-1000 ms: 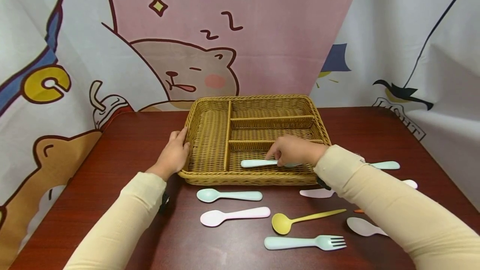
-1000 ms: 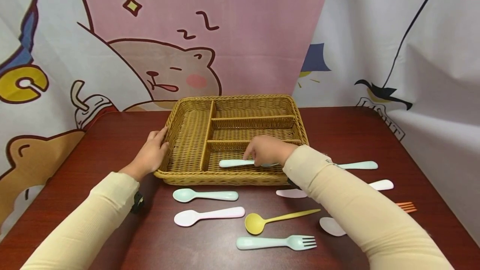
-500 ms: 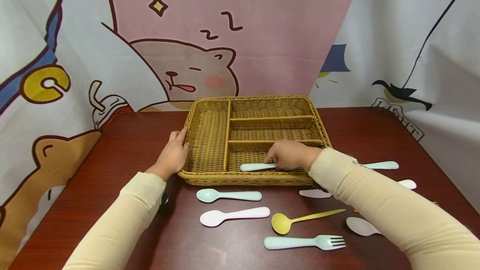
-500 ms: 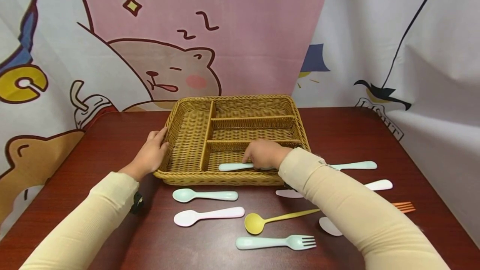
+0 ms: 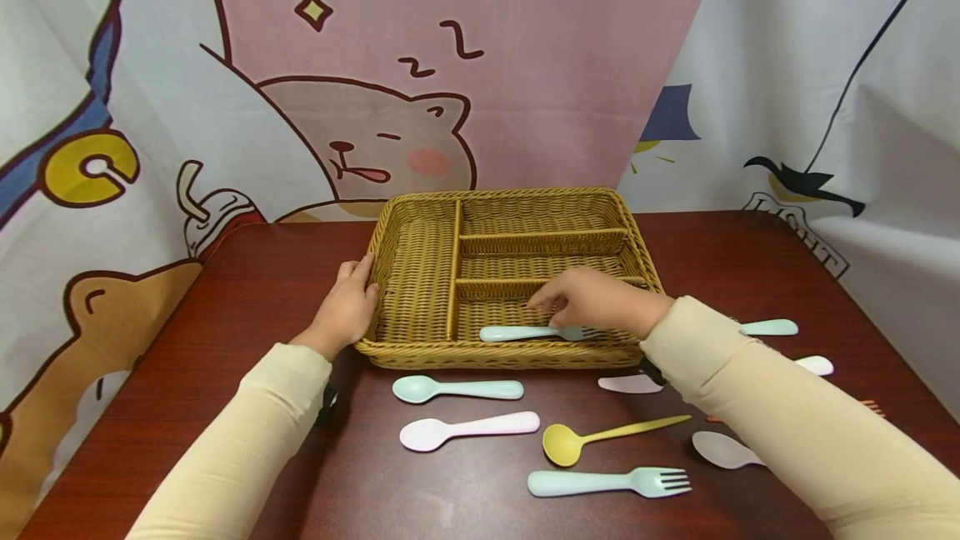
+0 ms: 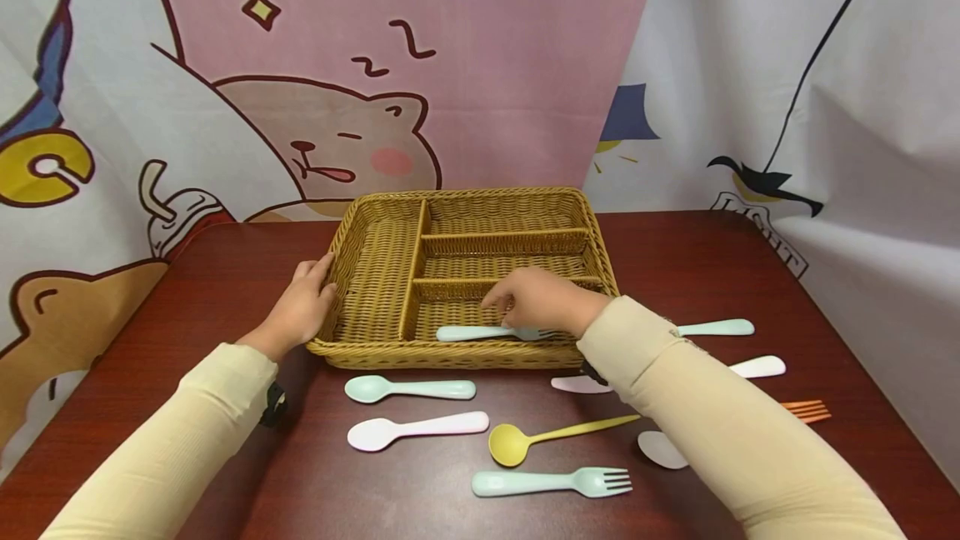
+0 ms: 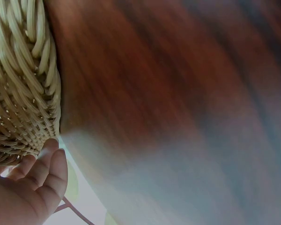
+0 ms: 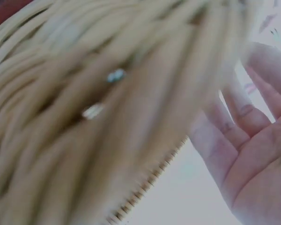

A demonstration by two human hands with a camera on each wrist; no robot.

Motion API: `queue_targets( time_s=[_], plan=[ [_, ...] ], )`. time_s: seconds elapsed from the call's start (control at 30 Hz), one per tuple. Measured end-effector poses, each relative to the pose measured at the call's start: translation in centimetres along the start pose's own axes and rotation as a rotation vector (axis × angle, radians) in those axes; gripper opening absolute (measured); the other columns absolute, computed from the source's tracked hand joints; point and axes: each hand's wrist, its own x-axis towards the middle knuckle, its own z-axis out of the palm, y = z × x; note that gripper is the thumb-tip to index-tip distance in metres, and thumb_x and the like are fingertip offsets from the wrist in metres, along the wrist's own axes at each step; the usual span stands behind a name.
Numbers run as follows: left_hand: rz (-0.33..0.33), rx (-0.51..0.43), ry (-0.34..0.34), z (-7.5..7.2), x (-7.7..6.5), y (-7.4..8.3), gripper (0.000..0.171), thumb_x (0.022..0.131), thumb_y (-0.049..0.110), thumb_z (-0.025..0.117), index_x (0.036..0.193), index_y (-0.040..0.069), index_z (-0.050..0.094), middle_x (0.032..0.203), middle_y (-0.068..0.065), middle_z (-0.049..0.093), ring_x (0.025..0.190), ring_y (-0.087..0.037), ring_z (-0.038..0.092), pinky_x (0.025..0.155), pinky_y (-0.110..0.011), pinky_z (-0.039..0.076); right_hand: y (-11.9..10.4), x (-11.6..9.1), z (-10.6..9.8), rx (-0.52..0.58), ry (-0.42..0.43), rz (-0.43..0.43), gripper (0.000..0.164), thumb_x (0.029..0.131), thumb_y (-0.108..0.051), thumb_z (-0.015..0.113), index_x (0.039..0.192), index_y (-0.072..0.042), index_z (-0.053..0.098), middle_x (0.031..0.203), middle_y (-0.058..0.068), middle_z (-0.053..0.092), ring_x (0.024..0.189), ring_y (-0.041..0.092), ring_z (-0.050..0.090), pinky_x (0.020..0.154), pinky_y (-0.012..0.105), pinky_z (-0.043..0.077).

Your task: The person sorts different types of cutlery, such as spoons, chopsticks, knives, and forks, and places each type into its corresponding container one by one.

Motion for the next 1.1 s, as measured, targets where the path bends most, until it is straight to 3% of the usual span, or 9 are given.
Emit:
queue_targets(
  time_s=[0.17,0.37,0.53,1.1],
  plan=[
    [-0.003,-0.001,-0.003,0.0,0.0,0.0,0.056,0.106,0.017,0.03,0.156,0.004,0.009,0.147,-0.025,0.022,0.13,-0.041,0.041,0.106,-0.054,0.034,-0.1,-0.8,-0.7,0.099,0.086,0.004,0.037,0.086,-0.005,0.071,0.123,-0.005,0.067,0.105,0.01,0.069,0.088,0.016,0.061,0.071,0.031,0.051],
    [-0.006,-0.004,0.001,-0.1,-0.1,0.1,0.056,0.105,0.016,0.03,0.156,0.004,0.009,0.147,-0.025,0.022,0.131,-0.042,0.04,0.106,-0.054,0.034,-0.7,-2.2,-1.1,0.179,0.149,0.005,0.039,0.088,-0.011,0.071,0.126,-0.007,0.065,0.111,0.011,0.069,0.1,0.021,0.064,0.077,0.033,0.054],
    [-0.002,-0.005,0.004,-0.1,-0.1,0.0,0.056,0.105,0.016,0.03,0.155,0.003,0.009,0.147,-0.025,0.022,0.13,-0.042,0.04,0.106,-0.054,0.034,-1.3,-3.5,-1.0,0.231,0.193,0.003,0.038,0.086,-0.013,0.073,0.123,-0.007,0.067,0.107,0.008,0.07,0.095,0.018,0.064,0.075,0.033,0.052],
    [0.002,-0.019,0.014,0.1,-0.1,0.1,0.057,0.105,0.016,0.032,0.155,0.003,0.01,0.146,-0.025,0.023,0.131,-0.041,0.039,0.107,-0.053,0.033,-1.1,-7.8,1.4,0.35,0.171,-0.014,0.037,0.085,-0.02,0.075,0.118,-0.003,0.068,0.103,0.007,0.07,0.095,0.014,0.064,0.072,0.027,0.053]
  ],
)
